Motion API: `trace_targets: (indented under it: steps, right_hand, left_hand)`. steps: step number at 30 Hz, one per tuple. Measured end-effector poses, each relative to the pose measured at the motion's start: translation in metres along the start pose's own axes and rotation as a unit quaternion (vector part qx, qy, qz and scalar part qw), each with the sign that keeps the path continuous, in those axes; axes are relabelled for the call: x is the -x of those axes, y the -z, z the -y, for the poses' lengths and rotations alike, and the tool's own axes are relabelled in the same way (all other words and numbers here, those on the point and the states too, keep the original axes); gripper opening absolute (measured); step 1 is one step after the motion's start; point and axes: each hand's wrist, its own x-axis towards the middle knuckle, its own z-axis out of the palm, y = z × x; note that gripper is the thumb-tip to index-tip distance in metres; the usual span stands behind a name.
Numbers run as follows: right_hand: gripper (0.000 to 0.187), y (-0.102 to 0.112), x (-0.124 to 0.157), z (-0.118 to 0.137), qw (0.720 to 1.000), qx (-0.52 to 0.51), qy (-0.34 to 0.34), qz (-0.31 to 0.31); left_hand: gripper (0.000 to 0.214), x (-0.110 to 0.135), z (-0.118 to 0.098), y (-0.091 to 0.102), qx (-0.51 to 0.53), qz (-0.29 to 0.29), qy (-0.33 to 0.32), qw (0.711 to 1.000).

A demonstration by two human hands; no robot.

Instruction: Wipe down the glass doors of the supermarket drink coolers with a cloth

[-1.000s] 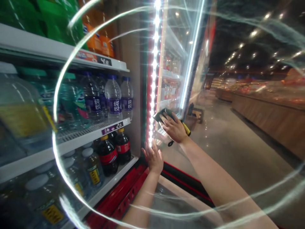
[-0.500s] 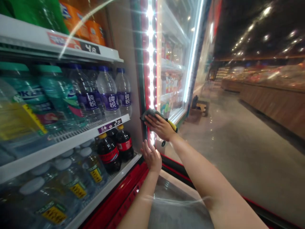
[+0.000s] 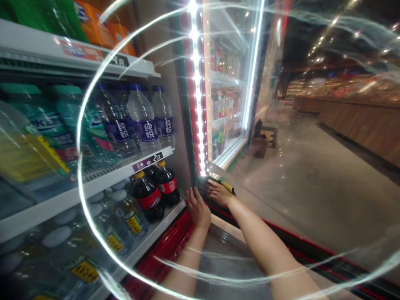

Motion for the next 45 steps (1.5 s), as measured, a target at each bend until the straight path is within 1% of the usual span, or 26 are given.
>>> trace_targets:
  steps: [2,3,5,7,8,10,11,12,14,16,18,20,21,23,25,29,31,32,34,37,39,40,41,42,44,45]
  right_hand:
    - [0.046,0.001,0.025,0.011,0.999,0.042,0.012,0.007]
    - [0.044,0.007,0.039,0.016,0.998,0.064,0.018,0.011]
    - [0.042,0.026,0.066,0.023,0.995,0.096,0.022,0.015]
    - [0.043,0.052,0.083,0.028,0.991,0.133,0.002,0.013]
    - [0.045,0.065,0.087,0.029,0.987,0.159,-0.020,0.009]
    - [0.047,0.086,0.085,0.032,0.974,0.215,-0.075,-0.008]
    - [0.048,0.090,0.080,0.033,0.966,0.238,-0.101,-0.017]
    - [0.049,0.090,0.072,0.033,0.960,0.252,-0.121,-0.027]
    - [0.051,0.075,0.056,0.034,0.958,0.249,-0.137,-0.046]
    - [0.049,0.045,0.041,0.034,0.964,0.227,-0.127,-0.053]
    - [0.042,0.013,0.032,0.034,0.973,0.206,-0.097,-0.046]
    - [0.035,-0.011,0.033,0.034,0.978,0.194,-0.067,-0.032]
    - [0.032,-0.017,0.037,0.034,0.980,0.191,-0.055,-0.026]
    - [0.032,-0.016,0.058,0.036,0.981,0.193,-0.030,-0.015]
    - [0.036,0.001,0.092,0.040,0.978,0.208,-0.015,-0.021]
    - [0.049,0.054,0.176,0.055,0.969,0.238,-0.033,-0.062]
    - [0.051,0.070,0.199,0.063,0.966,0.248,-0.039,-0.066]
    - [0.050,0.073,0.201,0.066,0.965,0.252,-0.040,-0.066]
    - [0.046,0.071,0.187,0.065,0.962,0.262,-0.044,-0.061]
    - [0.040,0.068,0.138,0.053,0.958,0.276,-0.058,-0.044]
    - [0.041,0.079,0.112,0.044,0.956,0.282,-0.073,-0.025]
    - [0.043,0.089,0.107,0.042,0.954,0.284,-0.093,-0.014]
    - [0.045,0.101,0.107,0.042,0.951,0.286,-0.114,-0.014]
    - [0.048,0.113,0.115,0.044,0.947,0.290,-0.139,-0.018]
    - [0.053,0.130,0.144,0.055,0.933,0.301,-0.195,-0.037]
    - [0.055,0.132,0.163,0.063,0.926,0.305,-0.220,-0.045]
  left_hand:
    - [0.069,0.005,0.000,0.000,0.004,0.009,-0.007,1.000]
    - [0.069,0.008,-0.001,0.000,0.004,0.016,-0.010,1.000]
    - [0.072,0.012,-0.002,-0.001,0.001,0.029,-0.013,0.999]
    - [0.074,0.015,-0.004,-0.001,-0.003,0.036,-0.013,0.999]
    - [0.075,0.015,-0.004,-0.001,-0.005,0.038,-0.012,0.999]
    - [0.075,0.016,-0.003,-0.002,-0.009,0.041,-0.014,0.999]
    - [0.074,0.016,-0.002,-0.002,-0.011,0.042,-0.016,0.999]
    - [0.073,0.017,-0.001,-0.004,-0.013,0.043,-0.018,0.999]
    - [0.071,0.020,0.001,-0.007,-0.017,0.043,-0.022,0.999]
    - [0.068,0.023,0.003,-0.010,-0.020,0.041,-0.025,0.999]
    - [0.066,0.028,0.004,-0.012,-0.025,0.040,-0.030,0.998]
    - [0.065,0.032,0.002,-0.011,-0.032,0.042,-0.033,0.998]
    - [0.065,0.034,0.000,-0.010,-0.036,0.045,-0.034,0.998]
    - [0.065,0.036,-0.005,-0.007,-0.040,0.050,-0.033,0.997]
    - [0.066,0.036,-0.011,-0.004,-0.037,0.054,-0.037,0.997]
    - [0.070,0.029,-0.016,0.002,-0.013,0.058,-0.068,0.996]
    - [0.073,0.024,-0.017,0.004,0.004,0.060,-0.092,0.994]
    - [0.073,0.023,-0.018,0.005,0.011,0.060,-0.103,0.993]
    - [0.072,0.021,-0.023,0.005,0.019,0.052,-0.114,0.992]
    - [0.065,0.021,-0.040,0.003,0.027,0.032,-0.114,0.993]
    - [0.063,0.022,-0.054,0.001,0.030,0.033,-0.116,0.992]
    - [0.064,0.022,-0.060,0.001,0.032,0.041,-0.119,0.992]
    - [0.066,0.021,-0.066,0.000,0.034,0.052,-0.122,0.991]
    - [0.067,0.020,-0.069,0.001,0.037,0.063,-0.127,0.989]
    - [0.069,0.019,-0.072,0.002,0.043,0.077,-0.144,0.986]
    - [0.069,0.019,-0.072,0.003,0.045,0.079,-0.156,0.983]
